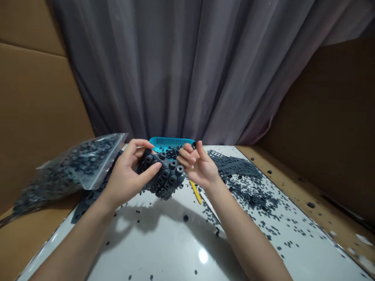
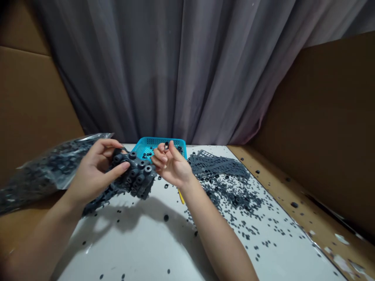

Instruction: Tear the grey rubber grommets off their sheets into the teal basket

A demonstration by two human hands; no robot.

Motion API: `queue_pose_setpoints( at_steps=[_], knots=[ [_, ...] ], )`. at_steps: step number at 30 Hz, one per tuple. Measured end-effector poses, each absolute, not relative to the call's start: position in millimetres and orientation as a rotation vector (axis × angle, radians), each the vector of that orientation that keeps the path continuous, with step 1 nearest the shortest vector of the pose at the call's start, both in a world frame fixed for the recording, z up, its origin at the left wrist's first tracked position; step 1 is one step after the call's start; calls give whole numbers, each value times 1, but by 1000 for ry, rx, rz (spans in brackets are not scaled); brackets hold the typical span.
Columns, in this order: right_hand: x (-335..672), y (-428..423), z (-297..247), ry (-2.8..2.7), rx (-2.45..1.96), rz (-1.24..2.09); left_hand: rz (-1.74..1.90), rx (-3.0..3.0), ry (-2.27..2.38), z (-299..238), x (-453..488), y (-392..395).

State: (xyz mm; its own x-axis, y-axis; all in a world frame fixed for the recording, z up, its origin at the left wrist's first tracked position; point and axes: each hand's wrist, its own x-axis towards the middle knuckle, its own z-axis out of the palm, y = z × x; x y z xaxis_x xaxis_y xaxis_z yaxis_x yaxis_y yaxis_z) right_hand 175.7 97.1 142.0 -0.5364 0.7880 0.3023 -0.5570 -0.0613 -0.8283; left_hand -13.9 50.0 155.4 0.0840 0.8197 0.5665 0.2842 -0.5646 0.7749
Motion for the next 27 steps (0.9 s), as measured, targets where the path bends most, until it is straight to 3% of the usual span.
queue_pose_setpoints(
  at_steps=[7, 14, 18, 22, 27],
  knots=[
    [174, 92, 143, -1068, -116, 1916, 1481, 1927, 1115, 158, -12, 46],
    [178, 136, 123, -1093, -348, 1701, 1396, 1936, 1231, 157, -13, 50],
    [176, 158, 116, -915, -297, 1804, 1297, 1931, 1305, 156, -17, 54],
    [172, 144, 124, -768, -88, 1863, 1320, 1942, 1352, 155, -20, 58],
    [169, 126, 135, -764, -138, 1771, 1305, 1955, 1330, 154, -19, 60]
  ],
)
